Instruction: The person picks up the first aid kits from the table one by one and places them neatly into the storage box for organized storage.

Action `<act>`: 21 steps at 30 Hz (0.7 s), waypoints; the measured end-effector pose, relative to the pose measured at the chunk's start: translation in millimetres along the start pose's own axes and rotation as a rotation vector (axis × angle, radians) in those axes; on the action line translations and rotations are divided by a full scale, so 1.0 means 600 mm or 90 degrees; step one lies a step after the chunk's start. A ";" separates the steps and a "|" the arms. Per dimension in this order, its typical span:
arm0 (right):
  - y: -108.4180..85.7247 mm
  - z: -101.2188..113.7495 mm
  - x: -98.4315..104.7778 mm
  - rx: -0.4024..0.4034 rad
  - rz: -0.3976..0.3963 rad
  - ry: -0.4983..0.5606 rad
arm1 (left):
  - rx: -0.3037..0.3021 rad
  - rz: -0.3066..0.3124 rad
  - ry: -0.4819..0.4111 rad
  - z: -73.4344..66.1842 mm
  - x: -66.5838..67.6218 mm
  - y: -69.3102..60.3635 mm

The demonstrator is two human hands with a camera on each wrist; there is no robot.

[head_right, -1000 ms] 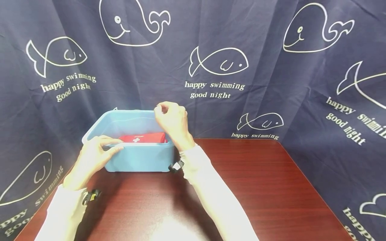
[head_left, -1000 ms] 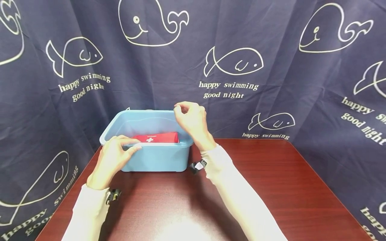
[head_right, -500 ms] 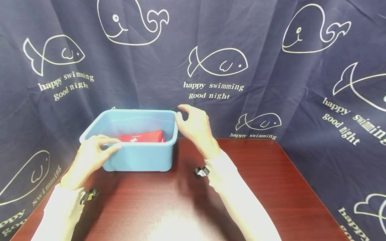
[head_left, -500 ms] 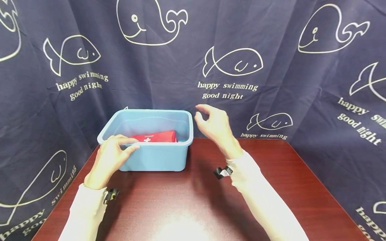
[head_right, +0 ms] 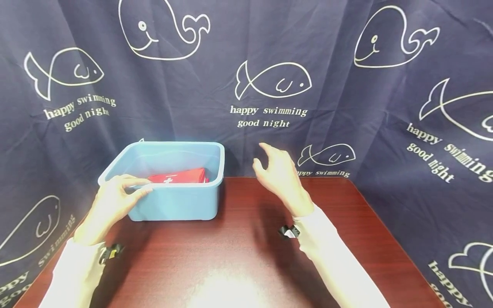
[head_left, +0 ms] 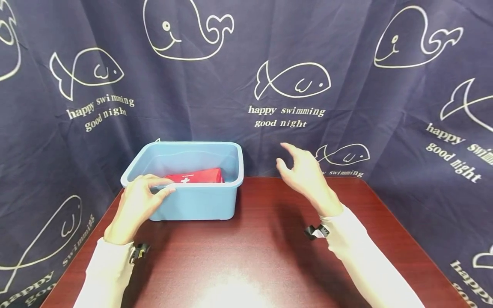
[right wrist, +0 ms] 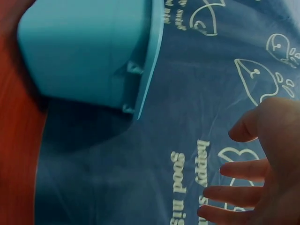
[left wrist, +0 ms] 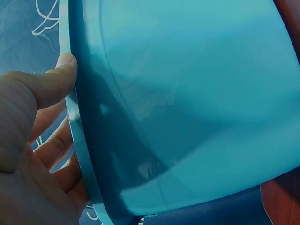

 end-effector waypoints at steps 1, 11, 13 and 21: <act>-0.005 -0.008 0.002 0.001 0.002 -0.007 | 0.001 0.002 0.000 0.001 -0.001 0.001; -0.071 -0.071 0.008 0.045 0.011 -0.071 | -0.008 0.017 0.007 0.006 0.005 0.001; -0.082 -0.082 0.003 0.037 0.020 -0.088 | 0.002 0.026 0.009 0.005 0.009 -0.001; -0.117 -0.107 -0.013 -0.034 0.088 -0.125 | -0.032 0.003 0.005 -0.010 0.021 -0.006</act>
Point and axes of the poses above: each hand's wrist, its own y-axis towards the middle knuckle, its own x-axis out of the back of the hand, z = x × y, the point moved 4 cm from there along y, towards the middle knuckle, and after that the axes turned 2 degrees about y, right-handed, at the moved point
